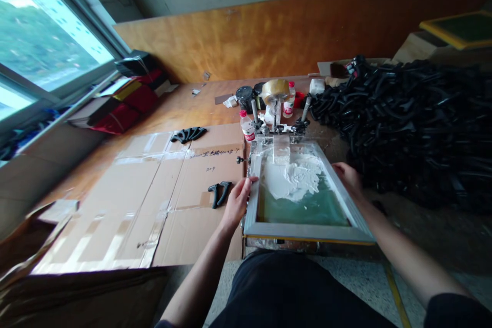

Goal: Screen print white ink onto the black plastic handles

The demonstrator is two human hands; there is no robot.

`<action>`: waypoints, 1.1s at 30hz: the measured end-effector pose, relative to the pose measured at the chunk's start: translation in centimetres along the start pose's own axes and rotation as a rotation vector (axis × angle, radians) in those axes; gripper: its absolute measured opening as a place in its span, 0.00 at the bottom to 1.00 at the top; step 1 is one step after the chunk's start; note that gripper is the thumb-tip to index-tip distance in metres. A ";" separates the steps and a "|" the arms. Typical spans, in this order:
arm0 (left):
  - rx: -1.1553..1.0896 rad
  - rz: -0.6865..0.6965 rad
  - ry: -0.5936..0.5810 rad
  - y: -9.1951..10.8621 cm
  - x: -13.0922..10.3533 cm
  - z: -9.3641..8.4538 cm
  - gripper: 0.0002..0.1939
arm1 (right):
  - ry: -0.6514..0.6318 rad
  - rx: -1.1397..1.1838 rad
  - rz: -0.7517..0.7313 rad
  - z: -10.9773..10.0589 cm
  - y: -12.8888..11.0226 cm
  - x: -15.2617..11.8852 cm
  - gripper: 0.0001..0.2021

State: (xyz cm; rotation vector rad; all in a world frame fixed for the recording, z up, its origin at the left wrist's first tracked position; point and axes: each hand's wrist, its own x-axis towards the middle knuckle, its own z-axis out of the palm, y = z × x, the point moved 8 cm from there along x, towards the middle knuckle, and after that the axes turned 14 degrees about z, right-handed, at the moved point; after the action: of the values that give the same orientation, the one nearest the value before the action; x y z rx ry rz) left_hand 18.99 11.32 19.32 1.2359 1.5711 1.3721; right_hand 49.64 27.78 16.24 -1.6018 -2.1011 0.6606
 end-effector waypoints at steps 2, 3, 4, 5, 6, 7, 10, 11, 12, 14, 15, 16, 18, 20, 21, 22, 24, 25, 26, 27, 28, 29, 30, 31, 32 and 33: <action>0.049 -0.069 -0.037 -3.3 -1.3 0.7 0.31 | 0.148 0.028 0.039 -2.1 -0.7 2.2 0.21; 0.083 -0.092 -0.040 -4.8 -1.6 1.0 0.32 | 0.204 0.035 0.002 -2.3 -2.4 3.0 0.21; 0.127 -0.109 -0.039 -6.1 -1.8 1.2 0.33 | 0.235 0.028 -0.063 -2.0 -4.8 3.5 0.24; 0.178 -0.122 -0.039 -7.2 -1.8 1.4 0.33 | 0.235 -0.001 -0.149 -1.2 -7.5 3.8 0.28; 0.230 -0.134 -0.043 -8.1 -1.7 1.6 0.33 | 0.207 -0.055 -0.221 0.1 -10.2 4.0 0.30; 0.274 -0.143 -0.050 -8.9 -1.6 1.7 0.32 | 0.148 -0.125 -0.276 1.6 -12.5 4.1 0.29; 0.348 -0.155 -0.089 -10.2 -1.2 1.8 0.29 | -0.060 -0.305 -0.297 6.0 -15.4 3.4 0.14; 0.356 -0.154 -0.102 -10.4 -1.2 1.9 0.29 | -0.113 -0.337 -0.301 6.9 -15.4 2.7 0.09; 0.357 -0.152 -0.111 -10.6 -1.1 1.9 0.29 | -0.152 -0.353 -0.325 7.5 -15.1 1.6 0.05; 0.344 -0.148 -0.117 -10.8 -1.2 1.9 0.29 | -0.210 -0.356 -0.458 7.9 -14.6 -1.1 0.04; 0.335 -0.147 -0.113 -10.8 -1.2 1.8 0.29 | -0.246 -0.347 -0.553 7.8 -14.3 -2.7 0.06; 0.328 -0.148 -0.108 -10.9 -1.3 1.8 0.29 | -0.289 -0.336 -0.647 7.6 -14.2 -4.1 0.08; 0.323 -0.149 -0.100 -10.8 -1.4 1.8 0.29 | -0.380 -0.306 -0.770 7.0 -14.0 -6.0 0.10; 0.327 -0.150 -0.094 -10.7 -1.4 1.7 0.29 | -0.424 -0.274 -0.771 6.6 -14.1 -6.0 0.10; 0.328 -0.151 -0.093 -10.7 -1.3 1.7 0.29 | -0.405 -0.262 -0.737 6.4 -14.2 -5.6 0.10; 0.326 -0.152 -0.093 -10.6 -1.3 1.6 0.29 | -0.362 -0.256 -0.695 6.4 -14.3 -5.1 0.09; 0.315 -0.154 -0.090 -10.6 -1.3 1.6 0.29 | -0.252 -0.268 -0.652 6.5 -14.2 -4.8 0.10; 0.309 -0.153 -0.087 -10.5 -1.3 1.6 0.29 | -0.212 -0.279 -0.660 6.7 -14.0 -5.2 0.10; 0.302 -0.150 -0.082 -10.5 -1.3 1.6 0.29 | -0.196 -0.285 -0.681 7.0 -13.8 -5.9 0.12; 0.296 -0.149 -0.077 -10.4 -1.3 1.6 0.29 | -0.203 -0.283 -0.702 7.3 -13.6 -6.6 0.12; 0.291 -0.148 -0.071 -10.3 -1.3 1.6 0.29 | -0.224 -0.272 -0.712 7.5 -13.4 -7.2 0.12; 0.285 -0.149 -0.065 -10.2 -1.3 1.6 0.28 | -0.246 -0.254 -0.701 7.4 -13.3 -7.4 0.10; 0.278 -0.152 -0.061 -10.1 -1.3 1.6 0.28 | -0.258 -0.234 -0.669 7.3 -13.4 -7.2 0.08; 0.269 -0.156 -0.059 -9.9 -1.3 1.6 0.28 | -0.254 -0.215 -0.624 7.0 -13.6 -6.4 0.07; 0.255 -0.160 -0.059 -9.5 -1.3 1.5 0.29 | -0.232 -0.201 -0.574 6.5 -14.1 -5.2 0.07; 0.232 -0.164 -0.060 -9.0 -1.3 1.4 0.30 | -0.197 -0.193 -0.524 6.0 -14.7 -3.6 0.10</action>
State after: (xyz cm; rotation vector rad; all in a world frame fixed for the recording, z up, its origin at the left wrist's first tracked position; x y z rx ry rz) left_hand 18.81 10.69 10.12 1.2389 1.7849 1.0637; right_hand 35.68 20.22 20.08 -1.0225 -2.6501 0.4572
